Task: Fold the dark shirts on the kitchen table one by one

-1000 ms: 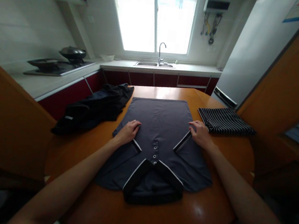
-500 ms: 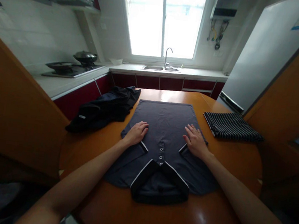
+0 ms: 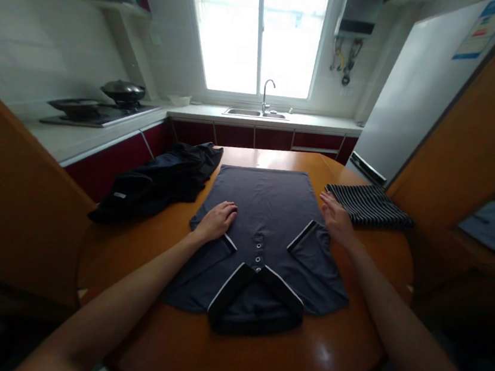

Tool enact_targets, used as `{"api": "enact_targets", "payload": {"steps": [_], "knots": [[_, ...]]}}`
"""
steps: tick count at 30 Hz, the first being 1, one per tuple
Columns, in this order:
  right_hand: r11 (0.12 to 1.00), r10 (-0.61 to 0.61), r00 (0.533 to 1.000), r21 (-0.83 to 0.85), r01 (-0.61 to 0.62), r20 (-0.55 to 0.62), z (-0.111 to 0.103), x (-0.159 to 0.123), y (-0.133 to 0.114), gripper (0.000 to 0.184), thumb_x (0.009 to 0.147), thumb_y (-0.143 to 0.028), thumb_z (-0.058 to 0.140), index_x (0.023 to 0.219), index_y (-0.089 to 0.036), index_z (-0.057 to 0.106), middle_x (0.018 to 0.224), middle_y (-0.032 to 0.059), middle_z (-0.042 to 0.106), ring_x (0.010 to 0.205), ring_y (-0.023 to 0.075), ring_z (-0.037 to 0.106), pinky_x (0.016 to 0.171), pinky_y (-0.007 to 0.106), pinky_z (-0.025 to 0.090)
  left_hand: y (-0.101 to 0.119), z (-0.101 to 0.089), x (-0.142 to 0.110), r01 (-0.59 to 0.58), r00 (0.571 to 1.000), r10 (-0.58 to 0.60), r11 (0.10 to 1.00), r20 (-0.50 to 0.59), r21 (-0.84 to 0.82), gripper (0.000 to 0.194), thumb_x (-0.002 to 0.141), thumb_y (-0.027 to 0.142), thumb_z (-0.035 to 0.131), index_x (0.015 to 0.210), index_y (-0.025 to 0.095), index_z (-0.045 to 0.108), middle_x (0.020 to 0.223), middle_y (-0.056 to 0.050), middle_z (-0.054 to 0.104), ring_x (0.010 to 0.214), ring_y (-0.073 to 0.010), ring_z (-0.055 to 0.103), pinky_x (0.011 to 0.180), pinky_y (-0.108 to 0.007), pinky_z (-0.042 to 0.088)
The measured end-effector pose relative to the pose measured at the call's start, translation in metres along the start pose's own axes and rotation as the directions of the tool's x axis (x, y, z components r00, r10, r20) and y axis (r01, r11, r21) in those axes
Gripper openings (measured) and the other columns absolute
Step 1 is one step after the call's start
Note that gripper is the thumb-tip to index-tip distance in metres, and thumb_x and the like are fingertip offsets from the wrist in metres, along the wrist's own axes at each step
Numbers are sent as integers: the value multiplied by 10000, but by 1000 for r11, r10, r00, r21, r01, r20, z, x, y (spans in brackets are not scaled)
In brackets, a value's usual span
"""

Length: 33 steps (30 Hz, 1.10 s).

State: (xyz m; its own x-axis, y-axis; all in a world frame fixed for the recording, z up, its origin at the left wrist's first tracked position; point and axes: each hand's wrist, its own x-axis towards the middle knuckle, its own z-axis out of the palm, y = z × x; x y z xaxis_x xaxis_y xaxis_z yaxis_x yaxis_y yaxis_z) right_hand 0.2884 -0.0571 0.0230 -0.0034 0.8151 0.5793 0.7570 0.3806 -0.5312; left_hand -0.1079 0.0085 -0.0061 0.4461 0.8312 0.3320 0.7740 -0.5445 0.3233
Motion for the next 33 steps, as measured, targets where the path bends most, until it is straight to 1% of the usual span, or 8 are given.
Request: {"api": "enact_targets", "payload": {"steps": [4, 10, 13, 17, 22, 25, 29, 33], "knots": [[998, 33, 990, -48, -26, 136, -9, -22, -1, 532, 1019, -408, 316, 1436, -150, 522, 1520, 133, 463, 1465, 230, 329, 1210, 461, 259, 0, 0, 0, 9, 1000, -9, 1000, 5, -3, 449, 987, 399, 366, 1243, 147, 636, 1384, -132, 576, 1314, -274, 512, 1155, -407, 360], [929, 168, 845, -367, 36, 507, -7, -99, -31, 687, 1017, -515, 281, 1562, -95, 278, 1638, 149, 171, 1525, 262, 93, 1223, 541, 102, -2, 3, 3, 5, 1000, -5, 1000, 8, 26, 454, 988, 409, 359, 1244, 154, 635, 1384, -126, 578, 1308, -271, 515, 1150, -413, 372], [905, 209, 792, -420, 65, 574, -18, -124, -49, 738, 1010, -566, 275, 1575, -94, 219, 1647, 138, 78, 1527, 263, 32, 1219, 557, 62, -3, 3, 4, -1, 1000, 1, 999, 9, 35, 466, 988, 413, 354, 1244, 146, 637, 1382, -132, 578, 1304, -278, 519, 1147, -416, 376], [905, 202, 780, -417, 82, 592, -36, -144, -69, 761, 997, -598, 305, 1568, -99, 245, 1635, 159, 131, 1524, 288, 84, 1212, 581, 76, -4, 4, 4, 4, 1000, -5, 999, 18, 42, 484, 989, 425, 347, 1256, 140, 633, 1394, -133, 570, 1317, -277, 508, 1151, -409, 370], [931, 129, 859, -358, 66, 495, -37, -138, -75, 615, 1031, -509, 269, 1474, -135, 475, 1542, 150, 419, 1478, 280, 293, 1214, 561, 161, -7, 6, 5, -7, 1000, 7, 999, 2, 36, 475, 983, 436, 353, 1240, 160, 642, 1385, -118, 578, 1305, -262, 519, 1150, -401, 372], [940, 140, 897, -340, 13, 420, -18, -118, -75, 619, 1035, -460, 270, 1479, -70, 451, 1552, 183, 392, 1461, 272, 332, 1201, 473, 261, -6, 5, 4, -9, 1000, 10, 1000, -2, 29, 473, 977, 431, 358, 1237, 158, 643, 1382, -120, 581, 1306, -264, 518, 1152, -409, 370], [908, 256, 871, -412, -68, 420, 12, -100, -81, 755, 1002, -517, 356, 1491, 58, 358, 1580, 281, 254, 1498, 344, 202, 1202, 496, 223, -3, 2, 4, 5, 1000, -6, 1000, 13, 22, 474, 973, 416, 358, 1243, 149, 642, 1398, -127, 572, 1318, -264, 509, 1154, -415, 370], [944, 164, 849, -331, 13, 502, 21, -94, -87, 675, 1026, -490, 270, 1513, -35, 378, 1598, 200, 283, 1503, 282, 216, 1219, 455, 180, -3, 2, 4, 9, 1000, -10, 1000, 15, 26, 464, 974, 420, 365, 1248, 171, 644, 1402, -110, 573, 1320, -259, 510, 1150, -412, 377]]}}
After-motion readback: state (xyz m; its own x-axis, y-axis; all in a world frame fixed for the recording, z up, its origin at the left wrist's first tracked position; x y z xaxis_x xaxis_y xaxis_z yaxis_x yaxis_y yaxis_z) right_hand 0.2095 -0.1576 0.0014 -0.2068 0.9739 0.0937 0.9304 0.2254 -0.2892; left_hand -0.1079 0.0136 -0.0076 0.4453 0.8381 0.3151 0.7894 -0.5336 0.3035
